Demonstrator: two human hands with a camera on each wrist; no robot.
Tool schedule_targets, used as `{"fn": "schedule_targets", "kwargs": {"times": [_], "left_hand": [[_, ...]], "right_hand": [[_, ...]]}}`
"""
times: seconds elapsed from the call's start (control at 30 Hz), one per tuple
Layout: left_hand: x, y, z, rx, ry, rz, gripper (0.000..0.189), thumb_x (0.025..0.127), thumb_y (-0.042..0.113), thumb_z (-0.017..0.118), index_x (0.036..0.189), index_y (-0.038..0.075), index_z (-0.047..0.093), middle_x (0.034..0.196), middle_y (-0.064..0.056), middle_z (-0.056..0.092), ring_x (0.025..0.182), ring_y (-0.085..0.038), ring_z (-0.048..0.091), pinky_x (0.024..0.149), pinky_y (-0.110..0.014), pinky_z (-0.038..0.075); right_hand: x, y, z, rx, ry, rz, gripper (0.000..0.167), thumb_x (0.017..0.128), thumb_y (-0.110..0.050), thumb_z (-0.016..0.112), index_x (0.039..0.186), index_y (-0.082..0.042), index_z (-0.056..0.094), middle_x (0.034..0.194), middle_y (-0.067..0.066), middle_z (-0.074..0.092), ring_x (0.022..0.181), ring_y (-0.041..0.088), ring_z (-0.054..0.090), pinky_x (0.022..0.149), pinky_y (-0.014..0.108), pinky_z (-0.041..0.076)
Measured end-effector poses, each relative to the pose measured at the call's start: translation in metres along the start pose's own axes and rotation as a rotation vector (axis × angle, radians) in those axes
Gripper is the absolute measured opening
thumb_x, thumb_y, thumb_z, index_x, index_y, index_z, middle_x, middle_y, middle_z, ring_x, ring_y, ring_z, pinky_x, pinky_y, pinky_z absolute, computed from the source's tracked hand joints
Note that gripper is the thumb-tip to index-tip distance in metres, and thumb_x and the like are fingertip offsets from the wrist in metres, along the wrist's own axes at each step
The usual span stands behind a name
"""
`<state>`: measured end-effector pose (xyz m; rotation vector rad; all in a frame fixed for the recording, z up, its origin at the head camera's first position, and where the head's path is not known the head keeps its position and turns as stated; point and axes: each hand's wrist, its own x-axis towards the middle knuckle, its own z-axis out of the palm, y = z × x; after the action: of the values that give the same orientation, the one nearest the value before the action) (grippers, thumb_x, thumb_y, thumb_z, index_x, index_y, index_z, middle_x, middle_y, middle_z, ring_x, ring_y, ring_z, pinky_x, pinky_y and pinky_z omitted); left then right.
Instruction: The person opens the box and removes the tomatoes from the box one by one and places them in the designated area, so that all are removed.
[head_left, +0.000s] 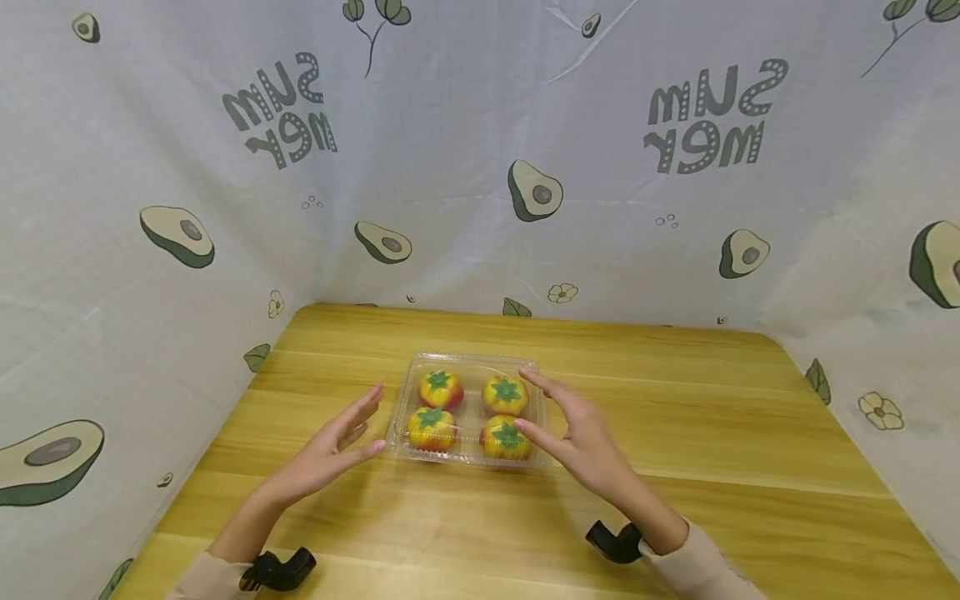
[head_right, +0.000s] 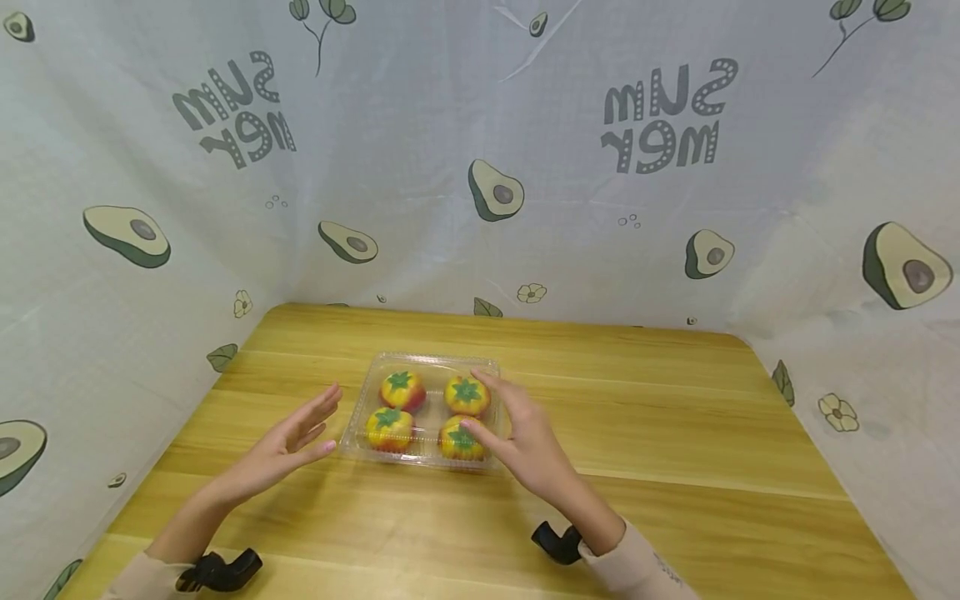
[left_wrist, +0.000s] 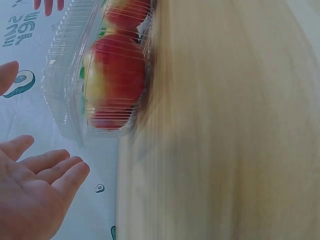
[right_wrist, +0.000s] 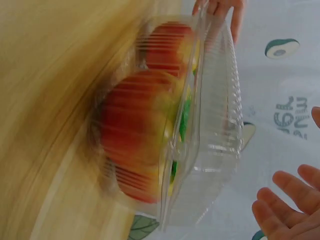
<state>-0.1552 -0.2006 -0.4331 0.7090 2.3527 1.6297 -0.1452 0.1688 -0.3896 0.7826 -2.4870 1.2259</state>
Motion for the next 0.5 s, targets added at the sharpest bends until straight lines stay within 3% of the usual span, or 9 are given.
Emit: {"fn": "schedule_targets", "kwargs": {"times": [0.23, 0.5], "left_hand": [[-0.003, -0.006, 0.005, -0.070, 0.003, -0.020, 0.075, 0.102, 0.016, 0.059, 0.160, 0.006, 0.012, 0.162, -0.020, 0.016, 0.146, -0.041, 0.022, 0.114, -0.052, 0.023], [-0.006, -0.008, 0.011, -0.211, 0.001, -0.105, 0.071, 0.105, 0.018, 0.053, 0.161, 0.008, 0.011, 0.161, -0.022, 0.021, 0.141, -0.048, 0.027, 0.111, -0.060, 0.031]], "right_hand": [[0.002, -0.004, 0.015, 0.045, -0.027, -0.063, 0.064, 0.090, -0.015, 0.077, 0.147, -0.015, 0.049, 0.148, 0.006, 0.049, 0.136, 0.029, 0.045, 0.109, 0.050, 0.040], [0.002, -0.009, 0.026, 0.072, -0.051, -0.056, 0.065, 0.088, -0.014, 0.078, 0.147, -0.016, 0.050, 0.146, 0.008, 0.051, 0.135, 0.026, 0.045, 0.107, 0.050, 0.043]]}}
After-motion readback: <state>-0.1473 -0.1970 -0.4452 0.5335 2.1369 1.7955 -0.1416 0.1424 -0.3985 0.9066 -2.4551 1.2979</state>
